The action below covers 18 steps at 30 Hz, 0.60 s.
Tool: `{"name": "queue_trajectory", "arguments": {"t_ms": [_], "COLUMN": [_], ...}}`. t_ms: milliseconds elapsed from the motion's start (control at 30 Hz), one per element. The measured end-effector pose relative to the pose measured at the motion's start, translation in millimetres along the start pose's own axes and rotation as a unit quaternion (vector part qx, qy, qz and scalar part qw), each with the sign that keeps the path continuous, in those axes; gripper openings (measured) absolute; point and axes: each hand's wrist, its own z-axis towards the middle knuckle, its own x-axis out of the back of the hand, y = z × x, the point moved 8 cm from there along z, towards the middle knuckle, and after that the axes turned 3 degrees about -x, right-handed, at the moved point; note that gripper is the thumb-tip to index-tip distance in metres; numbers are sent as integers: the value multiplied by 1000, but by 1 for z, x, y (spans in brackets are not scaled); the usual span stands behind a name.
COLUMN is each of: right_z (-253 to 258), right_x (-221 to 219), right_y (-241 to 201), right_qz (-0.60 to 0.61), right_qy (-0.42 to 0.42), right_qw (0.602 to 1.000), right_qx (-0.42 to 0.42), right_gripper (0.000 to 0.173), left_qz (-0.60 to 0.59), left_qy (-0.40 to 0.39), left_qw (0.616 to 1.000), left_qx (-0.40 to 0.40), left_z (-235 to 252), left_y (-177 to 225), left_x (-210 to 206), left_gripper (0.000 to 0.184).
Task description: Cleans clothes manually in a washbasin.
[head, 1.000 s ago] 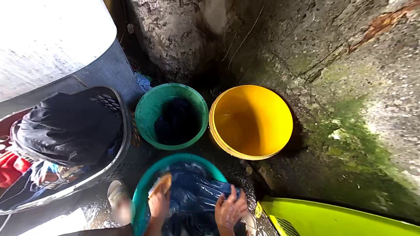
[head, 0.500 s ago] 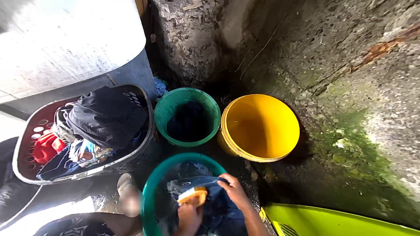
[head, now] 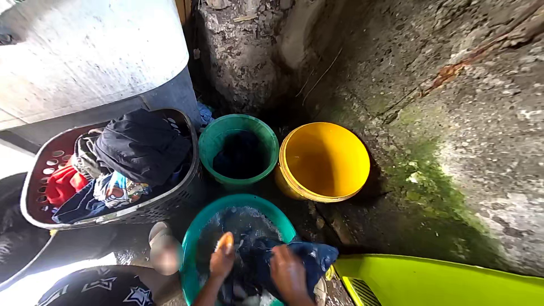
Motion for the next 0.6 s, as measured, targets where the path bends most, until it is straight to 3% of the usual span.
{"name": "queue_trajectory", "arguments": {"t_ms": [67,100,200,300,400,500,600], "right_z": [-10,-12,-1,10,-4,-45,-61], "right_x": [-71,-101,-124,-88,-30,16,54], "right_y": [-24,-23,-4,4,-3,-13,-15], "right_qz": [-75,-111,-142,40,240,315,363], "right_qy": [-174,-207,-167,-192,-208,-243,-218], "right_qw": [981,971,974,981,941,893,878], "right_qx": [44,54,47,6,115,209,222], "right_gripper": [48,51,39,31,28,23,20], "left_qz": [-71,-95,-70,34,99,120,166], "left_qy": [47,66,75,36,20,6,-46], "left_qw": [994,990,990,998,995,992,983], "left_qx": [66,85,92,41,10,-32,-60], "left_z": [19,24,24,16,20,21,14], "left_y": [-33,-45,-47,-24,-13,-5,8], "left_x": [15,18,17,7,1,-9,-25], "left_gripper": [44,42,47,60,64,63,48]}}
